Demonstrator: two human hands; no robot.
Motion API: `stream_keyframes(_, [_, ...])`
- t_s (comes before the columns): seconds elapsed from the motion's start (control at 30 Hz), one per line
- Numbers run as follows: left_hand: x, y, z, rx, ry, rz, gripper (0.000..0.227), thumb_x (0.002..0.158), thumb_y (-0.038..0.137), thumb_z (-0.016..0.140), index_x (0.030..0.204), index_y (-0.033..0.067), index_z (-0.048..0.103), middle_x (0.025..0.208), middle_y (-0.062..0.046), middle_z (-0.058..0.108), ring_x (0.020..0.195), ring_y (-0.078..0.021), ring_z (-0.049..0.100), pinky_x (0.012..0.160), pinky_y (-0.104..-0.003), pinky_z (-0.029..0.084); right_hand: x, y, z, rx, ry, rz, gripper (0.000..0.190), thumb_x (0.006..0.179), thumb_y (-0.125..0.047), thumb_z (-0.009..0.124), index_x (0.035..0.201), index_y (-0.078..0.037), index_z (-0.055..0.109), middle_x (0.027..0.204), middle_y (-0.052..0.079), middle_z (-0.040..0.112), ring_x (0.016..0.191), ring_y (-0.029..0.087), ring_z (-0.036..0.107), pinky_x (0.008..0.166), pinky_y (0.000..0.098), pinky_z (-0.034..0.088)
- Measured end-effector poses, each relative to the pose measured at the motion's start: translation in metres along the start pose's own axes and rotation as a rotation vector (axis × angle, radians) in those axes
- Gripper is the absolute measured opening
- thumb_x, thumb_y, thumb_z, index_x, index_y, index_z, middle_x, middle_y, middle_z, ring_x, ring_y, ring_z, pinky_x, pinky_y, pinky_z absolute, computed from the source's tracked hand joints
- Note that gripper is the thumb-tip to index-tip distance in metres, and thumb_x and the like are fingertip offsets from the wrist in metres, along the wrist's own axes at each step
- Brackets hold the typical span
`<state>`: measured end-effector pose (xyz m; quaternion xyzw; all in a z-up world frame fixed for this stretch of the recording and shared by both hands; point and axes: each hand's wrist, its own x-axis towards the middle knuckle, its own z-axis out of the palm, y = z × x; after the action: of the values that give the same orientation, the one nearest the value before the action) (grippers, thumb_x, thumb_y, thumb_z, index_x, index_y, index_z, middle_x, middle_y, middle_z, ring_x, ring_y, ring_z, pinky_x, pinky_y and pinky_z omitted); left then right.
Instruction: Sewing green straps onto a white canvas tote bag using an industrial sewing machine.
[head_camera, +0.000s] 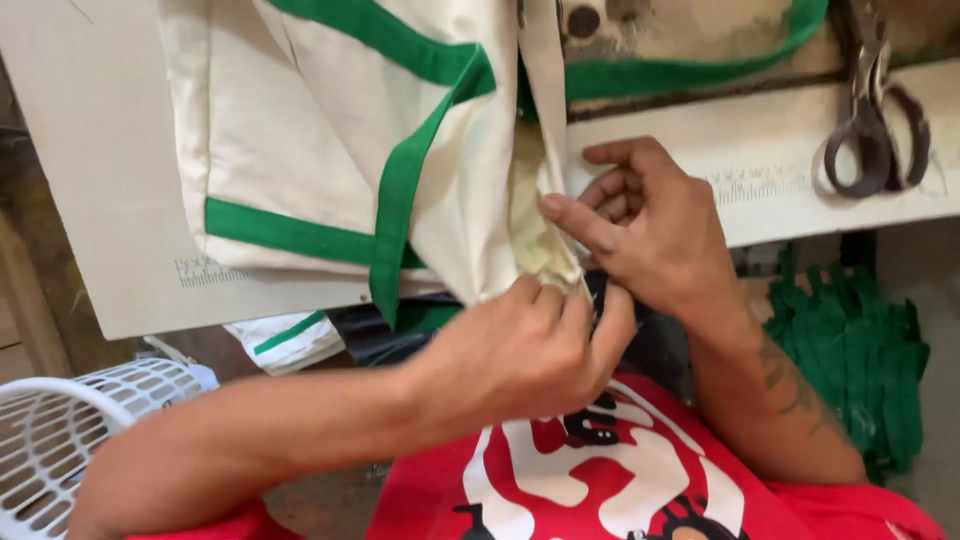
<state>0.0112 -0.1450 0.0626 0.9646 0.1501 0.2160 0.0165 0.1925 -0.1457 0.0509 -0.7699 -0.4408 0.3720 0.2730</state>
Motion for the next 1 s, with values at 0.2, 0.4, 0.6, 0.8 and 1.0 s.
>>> stream_keyframes(0.2, [0.05,-0.118,-0.022,-0.261,-0.152,0.211,0.006,0.111,0.015,0.064,0.111,0.0117,0.059,0.086,-0.01,0.055,0.075,-0.0347,0.058,0.057,-0.052,0.044,0.005,-0.001,0.002,-0.243,-0.074,0.078,0.084,0.078,-0.081,0.067,0.123,-0.01,0.062,0.104,0.015,0.079,0.105,0.045,0.073,0.075,0.0553,0.049])
stream_keyframes(0.4, [0.012,-0.135,0.043,0.128,-0.242,0.026,0.048,0.102,0.034,0.079,0.135,-0.0013,0.074,0.138,-0.018,0.075,0.127,-0.0316,0.069,0.1,-0.045,0.06,0.012,0.026,0.026,-0.182,0.078,-0.115,0.024,0.102,-0.028,0.068,0.113,-0.008,0.062,0.081,0.008,0.08,0.073,0.037,0.076,0.07,0.049,0.051])
stream_keyframes(0.6, [0.002,-0.125,0.021,0.464,-0.121,0.066,0.026,0.112,0.024,0.066,0.136,0.0181,0.075,0.131,0.002,0.062,0.118,-0.0153,0.06,0.07,-0.033,0.052,-0.006,0.057,0.059,-1.019,0.463,-0.743,0.014,0.113,-0.017,0.063,0.102,-0.017,0.055,0.062,-0.009,0.049,0.046,0.012,0.055,0.04,0.0345,0.042])
stream_keyframes(0.8, [0.006,-0.124,0.013,0.401,-0.31,-0.044,0.039,0.107,0.027,0.062,0.146,0.0258,0.069,0.122,0.0,0.063,0.098,-0.0193,0.066,0.068,-0.038,0.058,0.005,0.054,0.057,-0.931,0.163,-0.641,0.007,0.105,-0.016,0.06,0.108,-0.012,0.055,0.065,0.003,0.063,0.047,0.036,0.064,0.04,0.0506,0.05])
stream_keyframes(1.0, [0.007,-0.135,0.016,0.386,-0.292,0.054,0.039,0.109,0.031,0.058,0.145,0.028,0.074,0.13,-0.001,0.057,0.095,-0.0221,0.059,0.064,-0.035,0.049,0.002,0.047,0.043,-0.771,0.082,-0.683,0.01,0.112,-0.019,0.062,0.112,-0.01,0.059,0.072,0.005,0.067,0.057,0.034,0.067,0.043,0.0487,0.047])
